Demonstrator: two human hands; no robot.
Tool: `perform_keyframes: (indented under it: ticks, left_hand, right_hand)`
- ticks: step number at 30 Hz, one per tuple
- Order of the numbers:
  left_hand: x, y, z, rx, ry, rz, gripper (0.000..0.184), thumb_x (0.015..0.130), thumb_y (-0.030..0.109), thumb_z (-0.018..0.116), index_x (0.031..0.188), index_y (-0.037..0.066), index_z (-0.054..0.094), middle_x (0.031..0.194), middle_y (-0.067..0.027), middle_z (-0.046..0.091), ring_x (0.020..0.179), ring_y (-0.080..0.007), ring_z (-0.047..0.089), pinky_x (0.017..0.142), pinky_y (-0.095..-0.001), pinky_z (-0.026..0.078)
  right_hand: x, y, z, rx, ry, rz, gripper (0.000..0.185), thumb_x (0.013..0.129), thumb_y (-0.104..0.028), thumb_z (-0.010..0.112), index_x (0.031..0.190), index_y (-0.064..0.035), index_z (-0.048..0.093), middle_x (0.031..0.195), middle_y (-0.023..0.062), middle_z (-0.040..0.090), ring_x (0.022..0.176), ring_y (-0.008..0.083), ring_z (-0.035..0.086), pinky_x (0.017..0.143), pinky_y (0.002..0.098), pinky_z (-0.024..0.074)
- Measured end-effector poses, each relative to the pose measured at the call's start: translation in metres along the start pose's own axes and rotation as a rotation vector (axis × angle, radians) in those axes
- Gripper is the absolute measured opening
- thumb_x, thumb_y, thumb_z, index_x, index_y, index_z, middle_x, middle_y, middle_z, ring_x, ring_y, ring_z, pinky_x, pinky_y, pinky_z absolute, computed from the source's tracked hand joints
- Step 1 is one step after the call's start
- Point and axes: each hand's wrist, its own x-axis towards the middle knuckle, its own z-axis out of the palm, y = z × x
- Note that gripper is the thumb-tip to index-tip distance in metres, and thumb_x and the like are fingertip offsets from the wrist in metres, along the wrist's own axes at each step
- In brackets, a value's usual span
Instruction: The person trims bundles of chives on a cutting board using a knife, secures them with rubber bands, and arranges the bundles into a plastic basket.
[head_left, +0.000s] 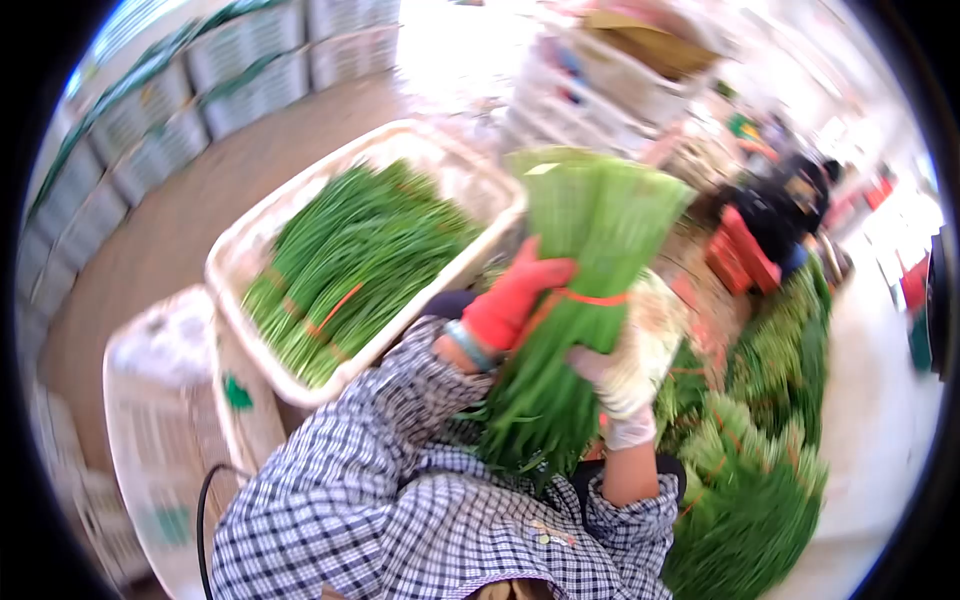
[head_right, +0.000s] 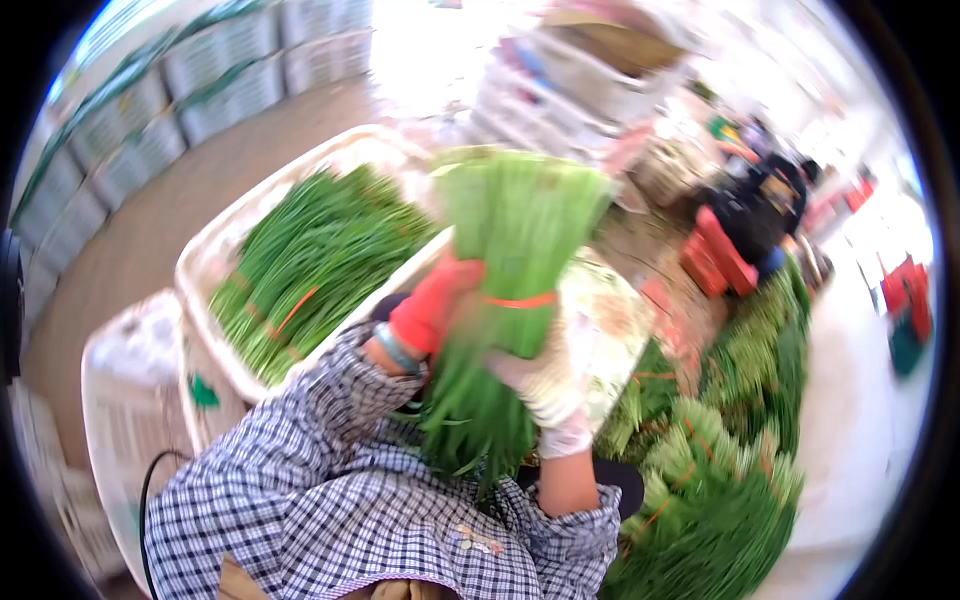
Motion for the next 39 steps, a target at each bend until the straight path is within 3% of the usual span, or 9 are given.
perform_keyframes:
  ticks: [3,9,10,15,19,26,35,36,39]
  left_hand:
    - [-0.011,0.005,0.025,-0.016,-0.076,0.160,0.073,0.085,0.014,0.066,0.146,0.003,0.028,0.139,-0.0115,0.047,0.125,-0.0202,0.047,0.108,-0.0345,0.036]
    - [-0.020,0.048,-0.059,0.457,-0.305,0.269,0.099,0.088,0.028,0.069,0.155,0.020,-0.004,0.151,-0.0164,0.032,0.136,-0.0257,0.036,0.112,-0.0396,0.029]
    - [-0.033,0.070,-0.083,0.586,-0.166,0.143,0.092,0.092,0.029,0.065,0.155,0.025,-0.003,0.152,-0.0172,0.030,0.137,-0.0282,0.034,0.112,-0.0437,0.029]
    - [-0.079,0.163,-0.244,1.715,0.736,0.188,0.075,0.088,0.053,0.059,0.137,-0.001,0.045,0.138,-0.0223,0.048,0.130,-0.0344,0.044,0.109,-0.0399,0.035]
    - [-0.160,0.212,-0.355,2.093,1.251,-0.220,0.074,0.087,0.058,0.052,0.134,0.001,0.048,0.130,-0.0231,0.054,0.121,-0.0370,0.050,0.102,-0.0432,0.039]
    - [-0.193,0.232,-0.372,1.907,1.112,-0.770,0.085,0.088,0.069,0.039,0.134,-0.003,0.046,0.129,-0.0232,0.056,0.123,-0.0389,0.050,0.103,-0.0526,0.033]
    - [-0.175,0.223,-0.326,2.041,0.869,-0.872,0.072,0.080,0.062,0.057,0.113,-0.002,0.053,0.115,-0.0194,0.060,0.096,-0.0358,0.061,0.085,-0.0465,0.046]
    - [-0.183,0.216,-0.338,2.040,0.911,-0.641,0.069,0.078,0.057,0.064,0.112,-0.002,0.053,0.112,-0.0207,0.060,0.095,-0.0363,0.061,0.085,-0.0458,0.047]
    - [-0.176,0.204,-0.340,2.241,1.016,-0.588,0.069,0.075,0.053,0.069,0.112,-0.003,0.053,0.107,-0.0214,0.060,0.094,-0.0364,0.062,0.083,-0.0449,0.050]
  right_hand:
    - [0.000,0.020,-0.014,0.031,0.026,0.041,0.069,0.070,-0.015,0.070,0.134,-0.0036,0.046,0.113,0.0072,0.061,0.101,0.0174,0.058,0.086,0.0325,0.0503]
    - [0.047,0.097,-0.057,-0.298,-0.136,-0.048,0.051,0.075,-0.004,0.065,0.124,0.0014,0.053,0.112,0.0080,0.063,0.098,0.0179,0.061,0.085,0.0327,0.0508]
    - [0.056,0.074,-0.044,-0.067,-0.108,0.111,0.077,0.063,-0.007,0.077,0.133,0.0018,0.046,0.122,0.0091,0.059,0.110,0.0194,0.057,0.098,0.0346,0.0440]
    - [0.134,0.060,-0.095,-0.320,-0.176,-0.075,0.101,0.062,-0.009,0.084,0.147,-0.0022,0.030,0.132,0.0105,0.053,0.117,0.0201,0.052,0.102,0.0342,0.0411]
    - [0.220,0.008,-0.027,-0.655,-0.297,-0.230,0.099,0.061,0.006,0.067,0.150,-0.0077,0.026,0.133,0.0148,0.053,0.121,0.0248,0.052,0.104,0.0361,0.0406]
    - [0.347,0.017,0.094,-1.147,-0.434,-0.715,0.100,0.062,-0.014,0.083,0.148,-0.0131,0.032,0.107,0.0205,0.062,0.089,0.0395,0.060,0.077,0.0454,0.0479]
    - [0.381,0.073,0.360,-0.933,-0.975,-0.955,0.090,0.060,-0.003,0.079,0.140,-0.0072,0.038,0.120,0.0179,0.058,0.115,0.0364,0.053,0.097,0.0431,0.0440]
    - [0.376,0.088,0.389,-0.790,-1.029,-0.983,0.086,0.062,-0.003,0.077,0.139,-0.0062,0.039,0.118,0.0187,0.059,0.113,0.0368,0.055,0.096,0.0428,0.0447]
    - [0.350,0.125,0.468,-0.769,-1.201,-0.856,0.076,0.066,-0.006,0.073,0.136,-0.0083,0.043,0.114,0.0201,0.061,0.110,0.0362,0.057,0.094,0.0432,0.0460]
